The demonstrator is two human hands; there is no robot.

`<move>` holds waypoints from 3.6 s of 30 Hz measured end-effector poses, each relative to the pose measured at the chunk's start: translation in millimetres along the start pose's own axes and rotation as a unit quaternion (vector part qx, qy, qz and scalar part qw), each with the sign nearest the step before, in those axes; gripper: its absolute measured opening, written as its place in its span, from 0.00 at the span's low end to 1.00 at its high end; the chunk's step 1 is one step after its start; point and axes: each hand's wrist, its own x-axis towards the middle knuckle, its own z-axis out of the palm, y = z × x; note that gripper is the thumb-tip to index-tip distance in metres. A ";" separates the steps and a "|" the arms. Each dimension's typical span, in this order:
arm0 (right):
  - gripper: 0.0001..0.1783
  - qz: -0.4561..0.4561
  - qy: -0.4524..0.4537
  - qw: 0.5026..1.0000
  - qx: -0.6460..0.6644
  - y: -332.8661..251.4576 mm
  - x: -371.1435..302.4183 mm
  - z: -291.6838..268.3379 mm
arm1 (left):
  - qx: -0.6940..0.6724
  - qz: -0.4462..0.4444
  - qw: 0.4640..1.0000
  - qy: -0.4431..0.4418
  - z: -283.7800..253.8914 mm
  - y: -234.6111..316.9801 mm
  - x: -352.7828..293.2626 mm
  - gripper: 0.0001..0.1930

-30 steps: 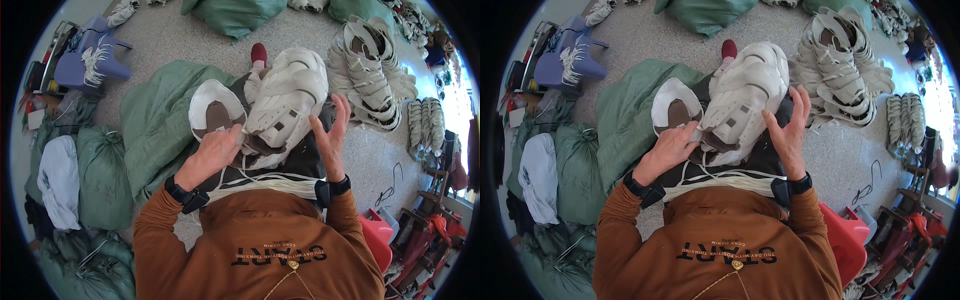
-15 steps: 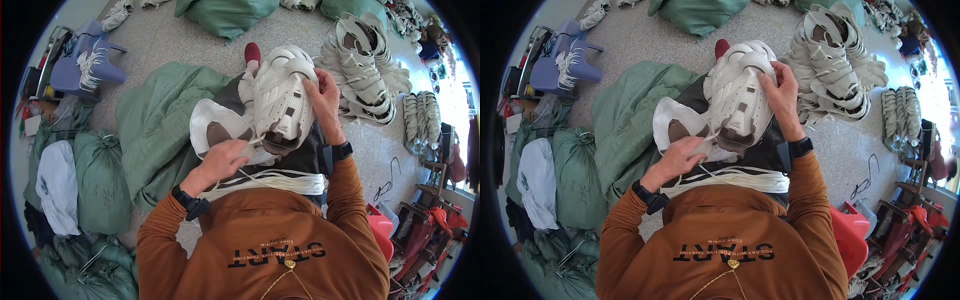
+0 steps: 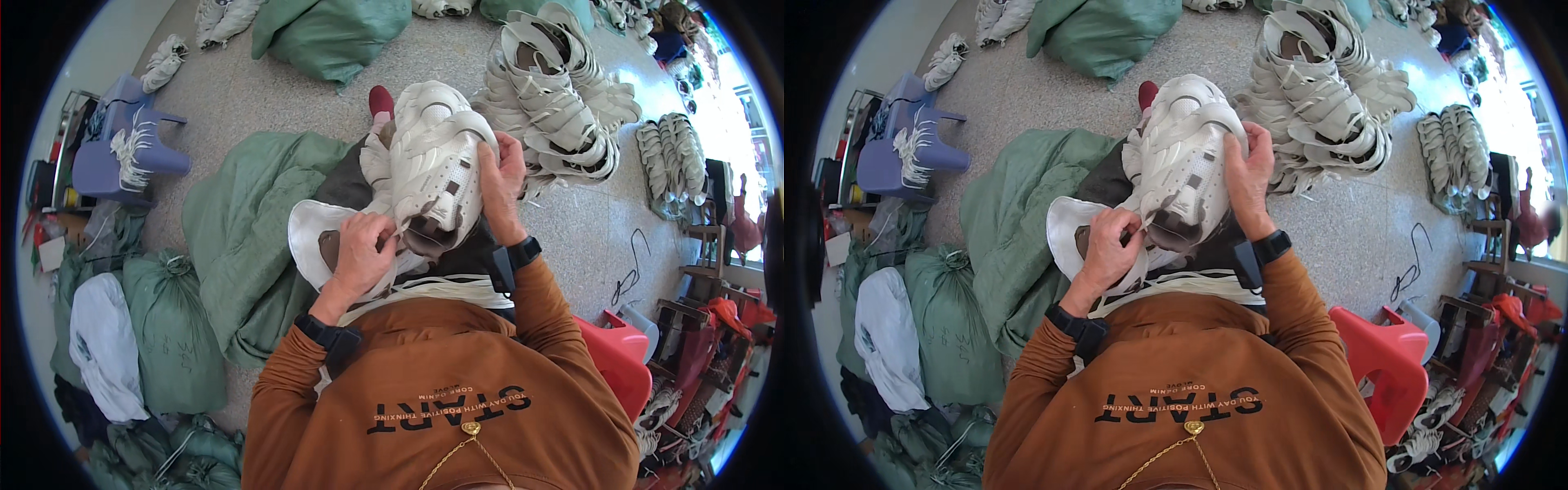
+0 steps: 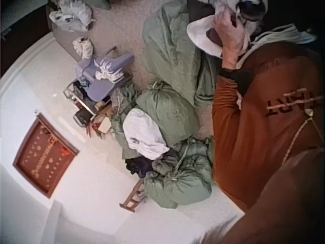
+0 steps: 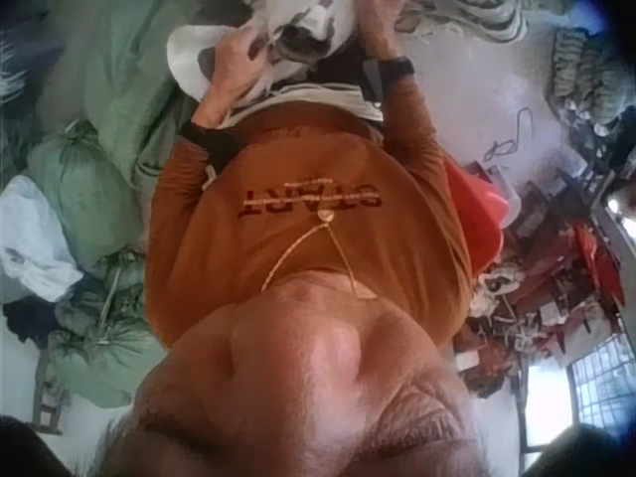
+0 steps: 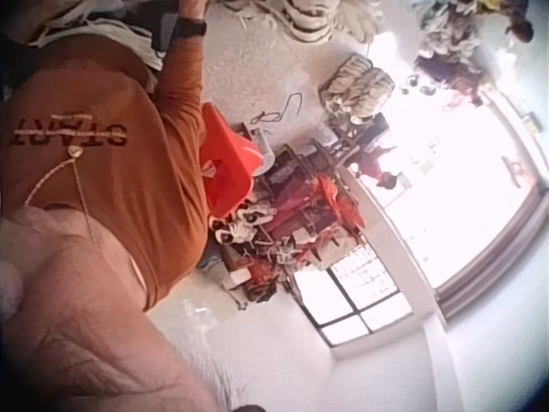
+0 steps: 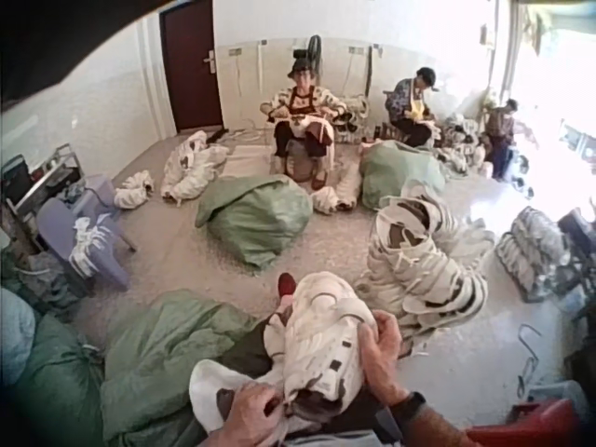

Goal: Insert white laces into the eyelets of a white athletic shoe.

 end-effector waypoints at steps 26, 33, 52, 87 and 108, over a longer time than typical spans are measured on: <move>0.08 -0.049 -0.161 0.965 -0.199 -23.1 -62.7 -85.5 | 0.242 0.211 0.943 -0.082 2.0 46.1 -8.4 0.17; 0.15 0.109 -0.298 0.943 -0.097 -18.8 -94.2 -92.3 | 0.319 0.190 0.924 -0.088 13.7 44.5 -10.6 0.07; 0.11 0.263 -0.292 0.919 0.030 -8.3 -110.9 -91.0 | 0.303 0.229 0.895 -0.235 -2.3 43.3 -49.0 0.24; 0.08 0.002 -0.520 0.832 -0.194 6.4 -123.0 -38.7 | 0.135 0.197 0.962 -0.134 -21.2 11.2 -53.2 0.22; 0.10 0.173 -0.502 0.847 0.021 -29.5 -114.8 -42.8 | -0.265 -0.084 0.950 -0.142 13.1 36.6 -40.8 0.10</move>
